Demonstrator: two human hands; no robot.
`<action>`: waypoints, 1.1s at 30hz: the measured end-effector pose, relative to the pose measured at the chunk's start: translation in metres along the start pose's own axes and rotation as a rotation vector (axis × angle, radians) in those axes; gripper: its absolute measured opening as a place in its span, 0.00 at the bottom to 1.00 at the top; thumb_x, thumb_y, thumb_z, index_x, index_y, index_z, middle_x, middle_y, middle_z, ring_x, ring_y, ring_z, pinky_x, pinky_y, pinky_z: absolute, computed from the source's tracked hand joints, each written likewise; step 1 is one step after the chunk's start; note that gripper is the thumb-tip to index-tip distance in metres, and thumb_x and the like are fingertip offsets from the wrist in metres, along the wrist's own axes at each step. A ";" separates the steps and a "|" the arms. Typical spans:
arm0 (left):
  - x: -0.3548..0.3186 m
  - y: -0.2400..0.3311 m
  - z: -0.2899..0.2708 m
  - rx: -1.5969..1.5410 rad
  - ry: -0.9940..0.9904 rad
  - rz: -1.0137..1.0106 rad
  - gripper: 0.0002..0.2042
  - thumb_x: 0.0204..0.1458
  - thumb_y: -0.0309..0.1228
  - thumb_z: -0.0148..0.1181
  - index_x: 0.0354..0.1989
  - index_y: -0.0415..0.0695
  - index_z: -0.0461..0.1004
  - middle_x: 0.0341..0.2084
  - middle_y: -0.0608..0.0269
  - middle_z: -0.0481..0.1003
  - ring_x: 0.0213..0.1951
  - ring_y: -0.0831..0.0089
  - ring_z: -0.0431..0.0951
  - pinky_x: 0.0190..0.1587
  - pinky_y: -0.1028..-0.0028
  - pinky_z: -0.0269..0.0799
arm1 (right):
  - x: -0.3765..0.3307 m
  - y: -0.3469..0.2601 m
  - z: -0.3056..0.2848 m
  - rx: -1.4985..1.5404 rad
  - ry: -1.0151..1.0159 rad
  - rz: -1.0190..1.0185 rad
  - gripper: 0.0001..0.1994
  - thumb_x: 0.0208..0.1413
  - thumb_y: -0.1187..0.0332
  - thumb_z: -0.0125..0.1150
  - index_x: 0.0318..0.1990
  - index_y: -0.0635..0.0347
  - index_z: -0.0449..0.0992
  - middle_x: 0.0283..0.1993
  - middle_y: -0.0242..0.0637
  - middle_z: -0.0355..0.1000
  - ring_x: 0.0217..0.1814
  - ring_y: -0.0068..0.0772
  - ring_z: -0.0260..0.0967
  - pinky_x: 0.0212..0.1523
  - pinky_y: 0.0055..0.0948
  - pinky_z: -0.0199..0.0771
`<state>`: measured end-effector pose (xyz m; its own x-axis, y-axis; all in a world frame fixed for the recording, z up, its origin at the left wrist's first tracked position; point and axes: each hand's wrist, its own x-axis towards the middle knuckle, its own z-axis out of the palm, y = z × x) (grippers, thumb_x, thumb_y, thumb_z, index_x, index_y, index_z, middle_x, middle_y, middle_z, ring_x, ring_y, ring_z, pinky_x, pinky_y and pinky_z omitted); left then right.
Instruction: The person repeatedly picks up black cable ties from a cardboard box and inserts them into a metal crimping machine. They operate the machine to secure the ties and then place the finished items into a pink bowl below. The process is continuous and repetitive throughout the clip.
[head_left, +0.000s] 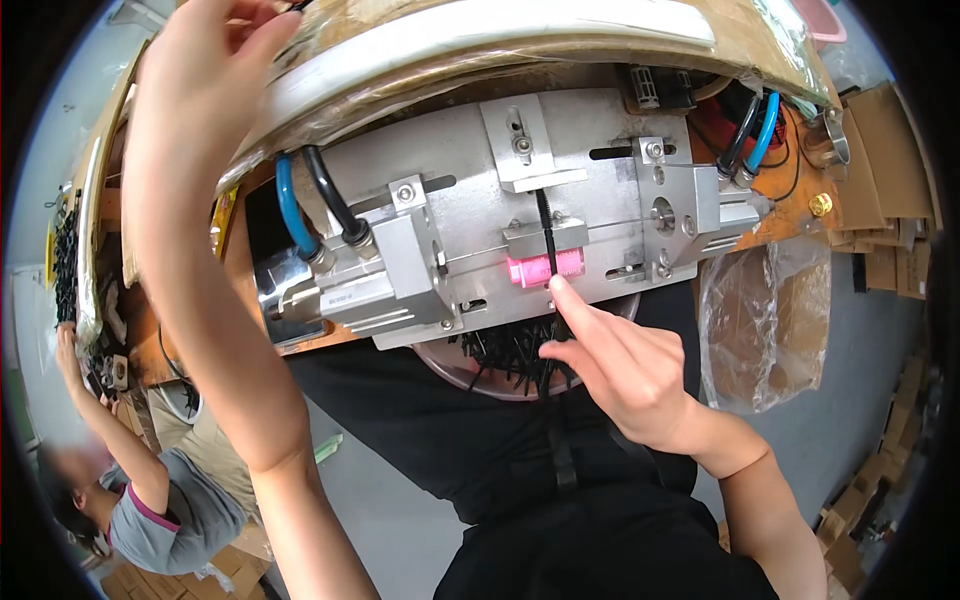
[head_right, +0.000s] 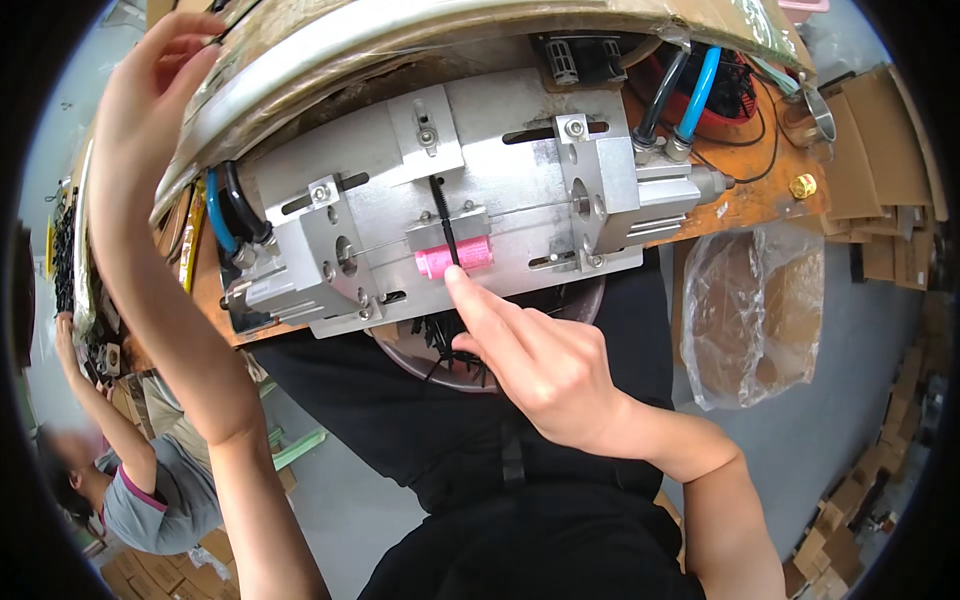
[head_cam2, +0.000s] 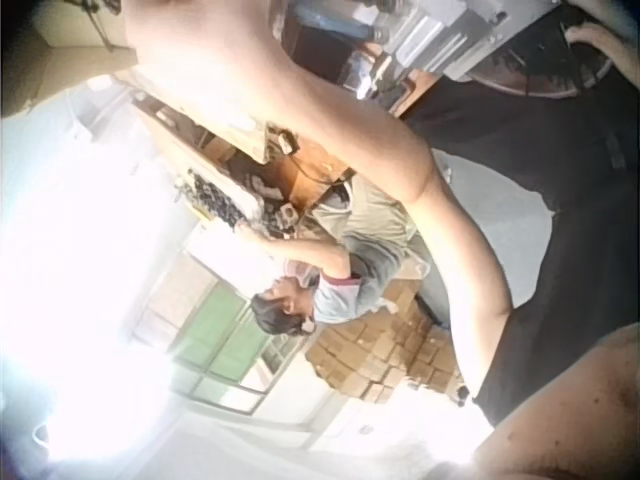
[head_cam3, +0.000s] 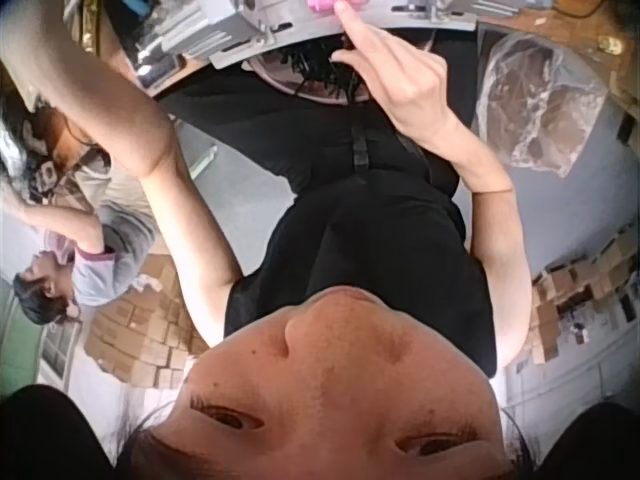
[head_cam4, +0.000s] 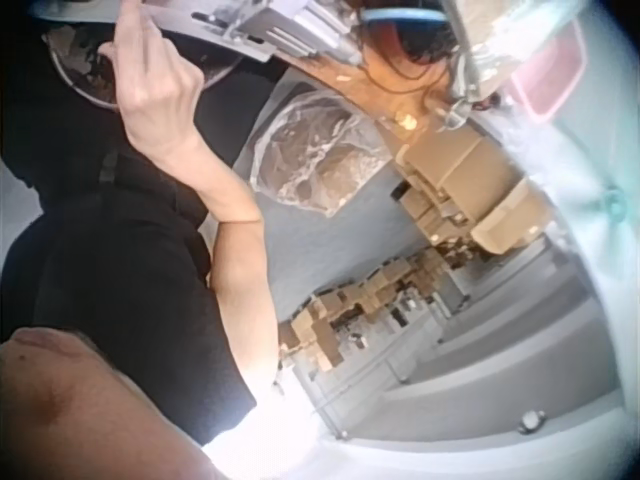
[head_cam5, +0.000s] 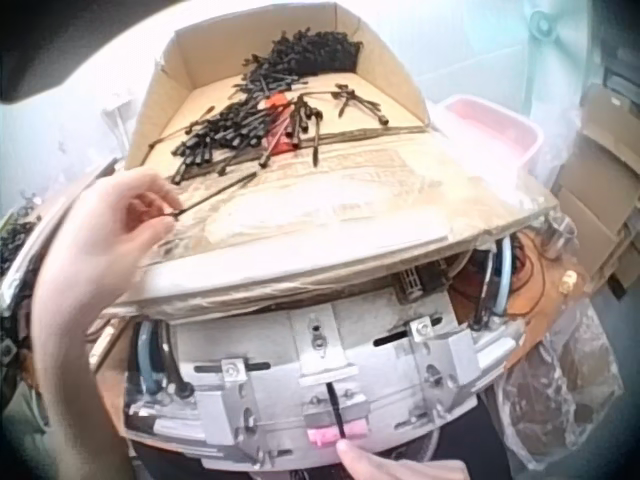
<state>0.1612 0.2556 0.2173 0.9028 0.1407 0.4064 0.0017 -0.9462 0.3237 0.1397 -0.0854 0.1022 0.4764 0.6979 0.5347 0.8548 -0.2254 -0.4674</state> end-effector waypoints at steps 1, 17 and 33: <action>-0.005 0.006 -0.003 0.020 -0.051 -0.064 0.08 0.59 0.27 0.57 0.46 0.41 0.75 0.33 0.68 0.74 0.39 0.80 0.72 0.46 0.79 0.67 | 0.000 0.001 -0.003 -0.007 0.003 0.008 0.26 0.43 0.76 0.72 0.53 0.72 0.74 0.37 0.43 0.78 0.27 0.28 0.76 0.25 0.22 0.74; -0.162 0.156 0.068 -0.037 0.012 -0.101 0.28 0.43 0.21 0.67 0.56 0.30 0.70 0.34 0.59 0.73 0.31 0.70 0.71 0.34 0.76 0.67 | -0.006 0.019 -0.055 0.165 -0.158 0.115 0.28 0.44 0.63 0.76 0.49 0.75 0.74 0.37 0.47 0.77 0.26 0.30 0.74 0.25 0.22 0.75; -0.159 0.192 0.118 0.190 -0.057 -0.121 0.29 0.38 0.19 0.58 0.56 0.33 0.73 0.34 0.64 0.69 0.30 0.73 0.66 0.31 0.77 0.64 | -0.007 0.023 -0.057 0.170 -0.130 0.105 0.25 0.44 0.61 0.75 0.46 0.71 0.76 0.36 0.44 0.77 0.26 0.34 0.74 0.24 0.26 0.75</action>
<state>0.0692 0.0166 0.1140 0.9140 0.2445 0.3238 0.1873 -0.9622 0.1978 0.1680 -0.1346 0.1280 0.5215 0.7604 0.3870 0.7497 -0.1919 -0.6333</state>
